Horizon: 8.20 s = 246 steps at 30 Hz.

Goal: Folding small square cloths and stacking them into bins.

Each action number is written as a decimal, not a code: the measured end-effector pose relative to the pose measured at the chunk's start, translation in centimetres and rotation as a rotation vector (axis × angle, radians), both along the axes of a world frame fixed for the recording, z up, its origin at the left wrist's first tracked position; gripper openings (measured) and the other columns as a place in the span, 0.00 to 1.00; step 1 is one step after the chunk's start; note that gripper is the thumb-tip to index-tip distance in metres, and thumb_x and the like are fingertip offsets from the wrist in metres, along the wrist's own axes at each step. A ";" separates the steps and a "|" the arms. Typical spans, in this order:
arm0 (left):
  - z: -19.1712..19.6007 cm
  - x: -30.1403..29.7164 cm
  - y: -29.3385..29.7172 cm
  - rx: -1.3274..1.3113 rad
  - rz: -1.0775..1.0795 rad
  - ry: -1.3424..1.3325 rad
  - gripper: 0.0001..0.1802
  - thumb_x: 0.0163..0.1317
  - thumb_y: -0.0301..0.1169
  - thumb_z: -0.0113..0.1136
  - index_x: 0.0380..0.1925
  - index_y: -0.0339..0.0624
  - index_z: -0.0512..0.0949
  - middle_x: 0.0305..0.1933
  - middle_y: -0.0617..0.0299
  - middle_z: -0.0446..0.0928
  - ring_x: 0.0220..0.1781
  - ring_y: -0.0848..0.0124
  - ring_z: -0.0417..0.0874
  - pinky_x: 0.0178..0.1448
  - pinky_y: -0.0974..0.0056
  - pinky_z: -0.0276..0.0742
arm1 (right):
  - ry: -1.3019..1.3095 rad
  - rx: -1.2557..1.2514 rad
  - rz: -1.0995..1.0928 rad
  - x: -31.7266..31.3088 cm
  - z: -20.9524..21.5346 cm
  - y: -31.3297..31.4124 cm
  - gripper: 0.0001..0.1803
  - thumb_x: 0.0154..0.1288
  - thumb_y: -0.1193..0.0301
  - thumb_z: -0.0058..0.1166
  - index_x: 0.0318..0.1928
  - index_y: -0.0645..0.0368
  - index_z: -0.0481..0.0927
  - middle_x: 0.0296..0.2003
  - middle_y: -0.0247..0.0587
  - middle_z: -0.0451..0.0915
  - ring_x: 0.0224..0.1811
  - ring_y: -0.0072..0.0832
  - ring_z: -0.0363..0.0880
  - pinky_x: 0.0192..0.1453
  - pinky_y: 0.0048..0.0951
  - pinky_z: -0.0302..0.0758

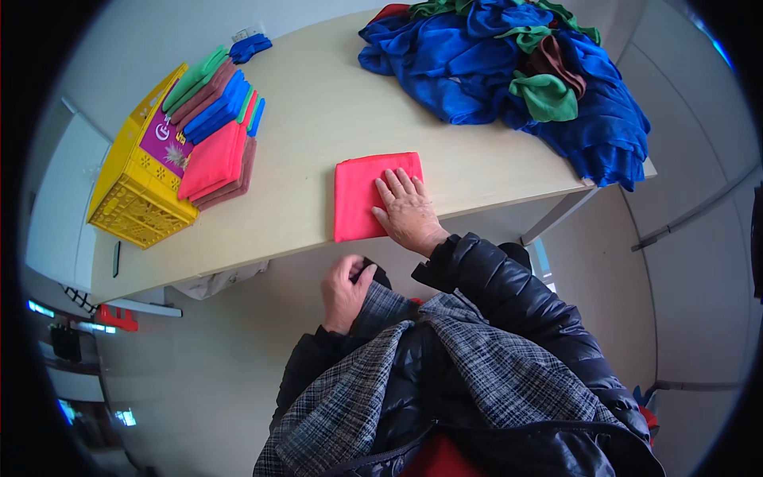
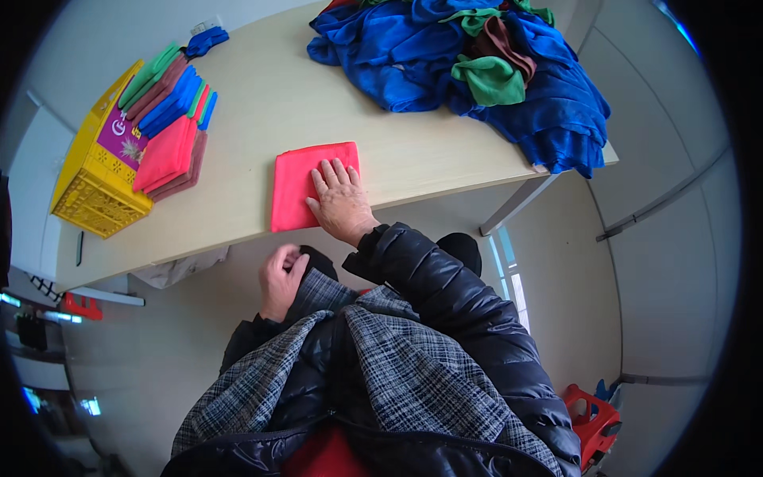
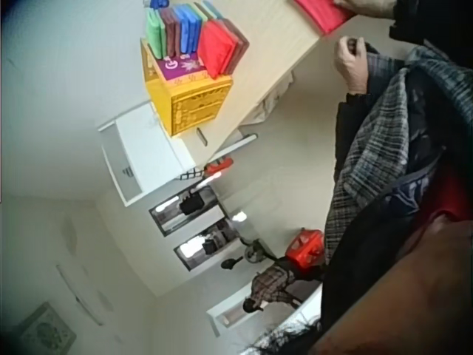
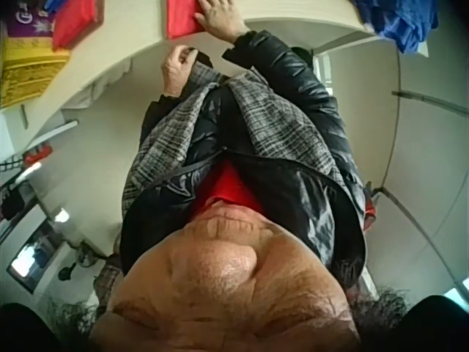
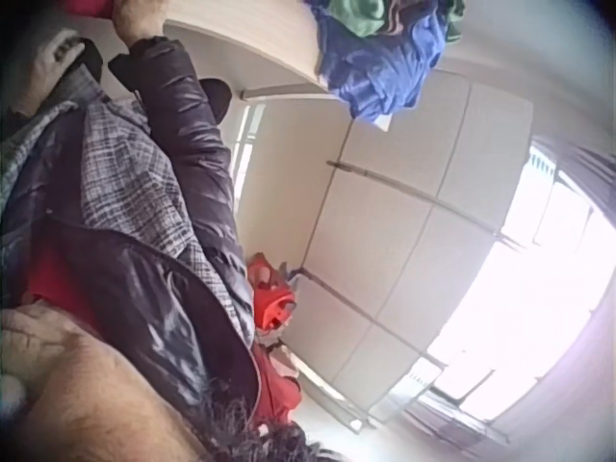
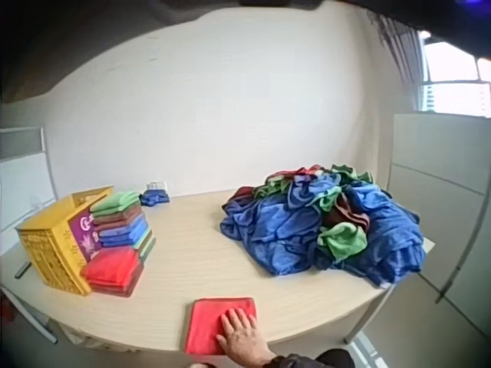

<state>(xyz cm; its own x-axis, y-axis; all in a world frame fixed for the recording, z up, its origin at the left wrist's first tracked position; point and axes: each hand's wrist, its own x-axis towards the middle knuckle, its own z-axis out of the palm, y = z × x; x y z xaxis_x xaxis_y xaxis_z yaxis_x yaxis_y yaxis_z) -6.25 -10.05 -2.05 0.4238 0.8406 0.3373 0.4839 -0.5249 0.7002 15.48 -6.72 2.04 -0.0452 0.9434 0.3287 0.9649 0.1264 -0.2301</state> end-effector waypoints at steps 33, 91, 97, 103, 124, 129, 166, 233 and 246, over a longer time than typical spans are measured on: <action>9.3 -3.2 9.1 -0.702 0.130 -1.024 0.19 0.66 0.38 0.61 0.55 0.45 0.75 0.51 0.63 0.80 0.53 0.70 0.83 0.51 0.58 0.83 | 0.657 0.064 0.175 3.4 0.6 -1.9 0.18 0.74 0.64 0.50 0.56 0.63 0.79 0.56 0.52 0.79 0.62 0.48 0.74 0.67 0.40 0.72; -0.4 0.7 12.0 0.217 0.426 -0.144 0.04 0.64 0.27 0.61 0.32 0.39 0.78 0.27 0.61 0.77 0.27 0.71 0.76 0.36 0.65 0.74 | -0.239 0.641 -0.812 41.5 12.5 2.1 0.14 0.62 0.59 0.61 0.44 0.51 0.84 0.38 0.41 0.83 0.44 0.45 0.82 0.45 0.47 0.77; 0.3 1.4 11.7 0.250 0.446 -0.117 0.04 0.63 0.27 0.61 0.31 0.40 0.78 0.27 0.62 0.77 0.27 0.70 0.76 0.36 0.64 0.74 | -0.042 0.612 -0.892 45.6 11.7 3.6 0.13 0.63 0.59 0.58 0.42 0.50 0.87 0.34 0.44 0.84 0.34 0.48 0.81 0.42 0.47 0.77; 0.0 1.8 12.0 0.268 0.435 -0.098 0.02 0.60 0.25 0.62 0.30 0.42 0.78 0.28 0.61 0.77 0.27 0.65 0.78 0.34 0.62 0.74 | 0.732 0.784 -0.486 43.5 21.8 6.3 0.17 0.66 0.62 0.59 0.46 0.63 0.85 0.34 0.44 0.86 0.37 0.32 0.84 0.45 0.32 0.79; 7.4 2.8 10.7 -0.266 0.178 -0.854 0.13 0.71 0.38 0.62 0.46 0.43 0.76 0.42 0.69 0.78 0.40 0.79 0.78 0.42 0.73 0.73 | 1.416 -0.145 0.275 4.3 19.9 7.3 0.07 0.74 0.68 0.54 0.43 0.57 0.81 0.37 0.30 0.82 0.38 0.19 0.79 0.44 0.23 0.76; 4.4 -1.9 12.9 -0.139 0.335 -0.947 0.12 0.71 0.39 0.62 0.47 0.45 0.77 0.44 0.67 0.80 0.44 0.78 0.79 0.46 0.72 0.75 | 1.484 -0.181 0.318 4.4 18.2 7.8 0.08 0.73 0.68 0.54 0.43 0.59 0.81 0.36 0.31 0.82 0.38 0.20 0.79 0.45 0.23 0.76; 16.1 -14.2 22.3 -0.054 0.205 -1.106 0.17 0.70 0.30 0.59 0.57 0.37 0.76 0.58 0.59 0.79 0.59 0.70 0.78 0.67 0.62 0.70 | 0.545 -0.343 0.280 17.4 19.0 0.4 0.08 0.70 0.68 0.61 0.38 0.59 0.83 0.29 0.23 0.79 0.33 0.13 0.73 0.42 0.22 0.74; 18.4 -21.5 23.1 -0.123 0.169 -1.087 0.22 0.71 0.36 0.61 0.58 0.32 0.76 0.58 0.58 0.78 0.60 0.72 0.76 0.67 0.65 0.68 | 1.327 -0.070 0.101 31.0 19.8 -0.3 0.07 0.74 0.63 0.57 0.44 0.50 0.79 0.33 0.24 0.80 0.32 0.16 0.77 0.38 0.18 0.73; 13.3 -12.6 27.1 -0.122 0.431 -0.925 0.19 0.70 0.36 0.61 0.52 0.30 0.77 0.49 0.62 0.80 0.49 0.76 0.77 0.55 0.69 0.73 | 1.664 -0.396 0.048 22.2 13.1 9.3 0.05 0.71 0.66 0.60 0.40 0.52 0.82 0.28 0.25 0.79 0.25 0.17 0.76 0.30 0.20 0.75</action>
